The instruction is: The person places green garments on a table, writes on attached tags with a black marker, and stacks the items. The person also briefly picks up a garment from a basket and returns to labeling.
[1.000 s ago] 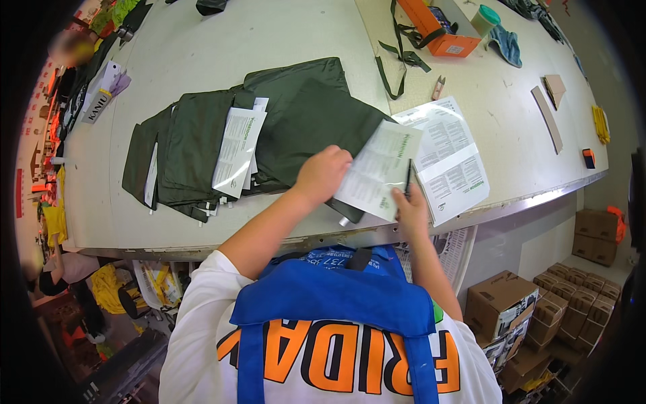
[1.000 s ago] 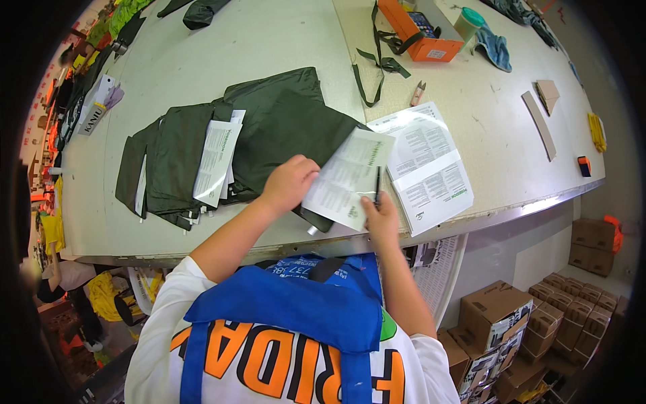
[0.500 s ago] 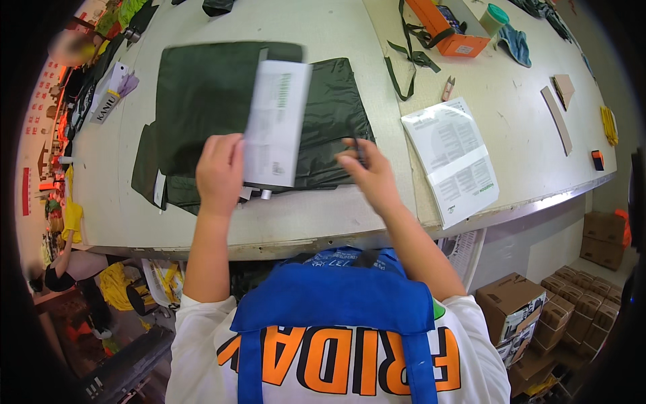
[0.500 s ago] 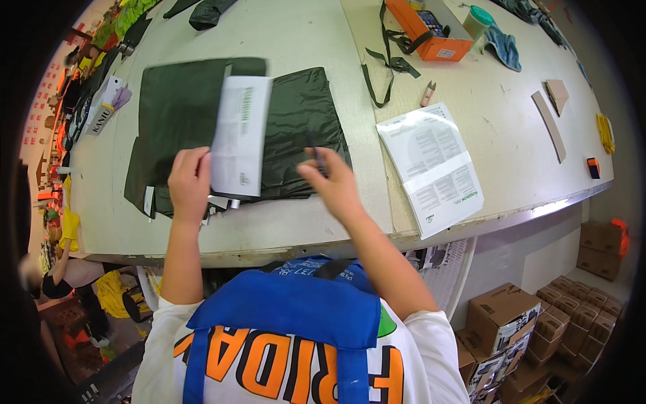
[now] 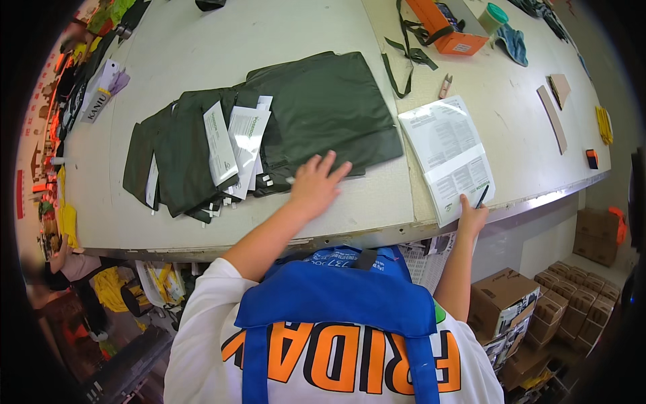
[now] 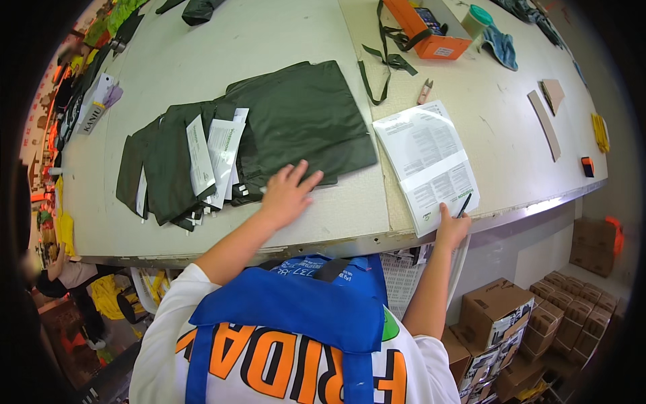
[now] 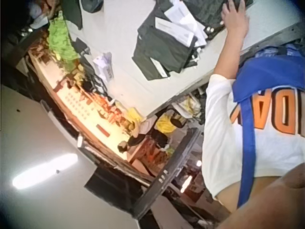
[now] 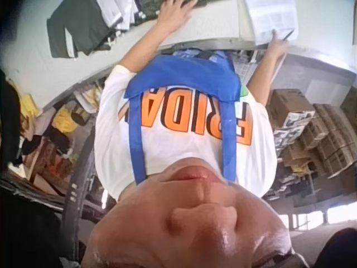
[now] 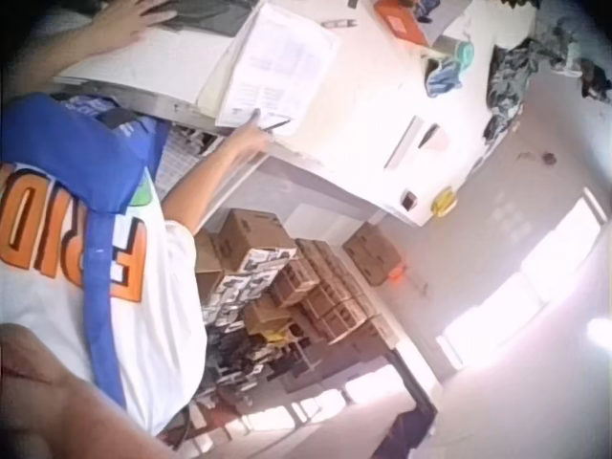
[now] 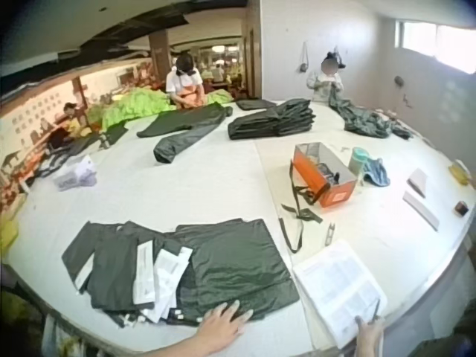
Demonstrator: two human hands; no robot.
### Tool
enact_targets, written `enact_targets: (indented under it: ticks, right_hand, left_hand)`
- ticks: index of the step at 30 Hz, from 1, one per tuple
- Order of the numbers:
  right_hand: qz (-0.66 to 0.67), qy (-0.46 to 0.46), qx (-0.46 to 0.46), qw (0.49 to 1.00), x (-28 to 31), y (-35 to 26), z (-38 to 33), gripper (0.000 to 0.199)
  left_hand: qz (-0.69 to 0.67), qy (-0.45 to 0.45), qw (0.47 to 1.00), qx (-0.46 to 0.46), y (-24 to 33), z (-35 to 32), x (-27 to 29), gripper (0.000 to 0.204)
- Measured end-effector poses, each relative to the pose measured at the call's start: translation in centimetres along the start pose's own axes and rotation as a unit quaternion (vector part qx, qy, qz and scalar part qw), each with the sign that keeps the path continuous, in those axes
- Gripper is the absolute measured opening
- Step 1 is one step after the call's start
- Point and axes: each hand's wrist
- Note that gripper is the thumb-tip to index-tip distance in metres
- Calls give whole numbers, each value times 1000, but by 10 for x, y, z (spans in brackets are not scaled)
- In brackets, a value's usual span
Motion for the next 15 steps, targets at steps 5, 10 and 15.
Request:
enact_targets:
  ticks: [5,10,15]
  right_hand:
    - [14,34,1,999,-1,7,10,58]
    - [120,58,-18,991,-13,34,20,40]
    - [206,67,12,976,7,39,12,28]
  left_hand:
    - [-77,-7,997,-14,31,8,1,56]
    - [-67,116,991,15,-3,14,-5,43]
    - [-162,110,980,48,-19,23,-1,28]
Point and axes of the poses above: each hand's wrist, its own z-axis towards the middle knuckle, its own x-axis out of the back of the hand, y = z × x, and after that the axes turned 3 degrees about -z, right-handed
